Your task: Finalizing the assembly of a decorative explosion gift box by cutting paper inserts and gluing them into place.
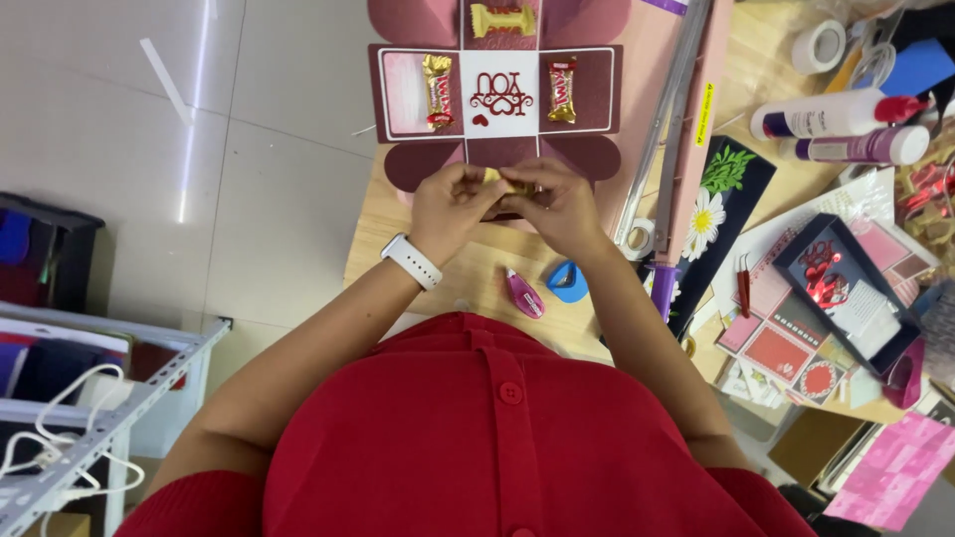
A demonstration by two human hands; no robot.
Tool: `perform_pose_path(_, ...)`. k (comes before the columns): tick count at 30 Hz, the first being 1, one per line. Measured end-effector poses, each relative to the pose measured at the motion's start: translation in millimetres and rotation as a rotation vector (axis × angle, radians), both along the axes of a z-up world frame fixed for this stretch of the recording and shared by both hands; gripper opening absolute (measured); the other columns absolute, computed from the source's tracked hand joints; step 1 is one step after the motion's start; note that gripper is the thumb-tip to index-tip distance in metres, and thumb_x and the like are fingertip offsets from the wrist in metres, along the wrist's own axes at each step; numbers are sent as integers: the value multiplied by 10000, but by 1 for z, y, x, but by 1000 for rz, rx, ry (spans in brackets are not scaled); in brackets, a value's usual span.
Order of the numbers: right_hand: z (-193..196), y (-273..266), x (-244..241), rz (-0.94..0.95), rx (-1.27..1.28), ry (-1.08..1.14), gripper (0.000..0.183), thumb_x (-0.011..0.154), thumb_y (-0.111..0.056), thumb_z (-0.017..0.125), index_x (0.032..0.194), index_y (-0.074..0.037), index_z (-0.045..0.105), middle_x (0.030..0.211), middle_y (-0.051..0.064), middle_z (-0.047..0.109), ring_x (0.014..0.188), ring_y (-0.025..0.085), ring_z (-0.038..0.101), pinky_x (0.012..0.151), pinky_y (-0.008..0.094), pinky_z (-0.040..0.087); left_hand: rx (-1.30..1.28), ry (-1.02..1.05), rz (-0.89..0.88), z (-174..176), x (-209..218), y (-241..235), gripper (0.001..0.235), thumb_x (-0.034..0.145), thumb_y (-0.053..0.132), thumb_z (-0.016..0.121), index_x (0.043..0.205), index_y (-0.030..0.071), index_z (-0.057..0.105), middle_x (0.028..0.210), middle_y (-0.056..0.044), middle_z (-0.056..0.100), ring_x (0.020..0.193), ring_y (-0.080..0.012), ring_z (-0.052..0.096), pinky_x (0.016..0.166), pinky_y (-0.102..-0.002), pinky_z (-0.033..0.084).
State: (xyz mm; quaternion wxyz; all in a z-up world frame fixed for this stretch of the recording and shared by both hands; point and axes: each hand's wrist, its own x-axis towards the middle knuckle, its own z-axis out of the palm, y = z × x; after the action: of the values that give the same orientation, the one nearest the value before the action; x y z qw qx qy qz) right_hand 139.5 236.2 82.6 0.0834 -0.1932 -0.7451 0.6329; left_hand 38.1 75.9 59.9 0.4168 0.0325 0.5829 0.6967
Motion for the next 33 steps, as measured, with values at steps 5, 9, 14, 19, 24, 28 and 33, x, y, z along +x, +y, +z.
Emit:
perform_pose_path(5,-30,-3,25,-177,-253,3,406,845,79,815,1236,25,719,1136,178,692,1003,217,707,844,339,648,-23,-41,1,7,6,0,255,919,124,781,1086,-29,663,925,-188,702,806,-237,779,697,-308,672)
perform_pose_path(9,-47,-7,37,-507,-536,-80,393,911,110,704,1288,10,663,1005,113,743,911,196,760,816,307,691,-83,9,-71,15,5,-3,186,968,78,686,1119,-27,656,1008,-242,717,860,-265,784,723,-296,674)
perform_pose_path(14,-33,-17,32,-500,-434,-113,323,878,90,765,1191,42,701,933,120,728,848,183,752,746,340,693,-97,-24,-43,13,5,-1,133,986,57,656,1093,-21,662,1021,-266,714,856,-305,782,674,-309,678)
perform_pose_path(19,-35,-4,18,-505,-317,-97,191,909,69,750,1097,42,737,912,158,740,826,197,756,735,340,687,-121,14,-31,22,-7,10,142,991,97,664,1080,-14,658,1006,-245,717,854,-307,780,635,-291,680)
perform_pose_path(24,-17,11,-13,-465,-82,-143,72,983,-23,690,1012,-10,755,792,97,712,626,111,677,577,239,610,-173,275,4,23,-23,22,37,968,38,680,975,7,699,938,-220,715,686,-245,772,488,-247,631)
perform_pose_path(28,-39,15,-20,-475,-64,-156,88,988,-27,668,985,-7,753,718,90,680,517,105,630,488,218,540,-219,366,44,3,-25,28,24,937,-11,691,933,2,710,854,-185,702,623,-214,754,432,-223,606)
perform_pose_path(33,-50,17,-21,-475,83,-192,90,943,-22,733,1029,-22,760,638,66,665,429,93,598,409,207,477,-292,444,11,-1,-24,28,169,936,-64,658,1082,-19,585,866,-208,667,665,-222,727,474,-248,614)
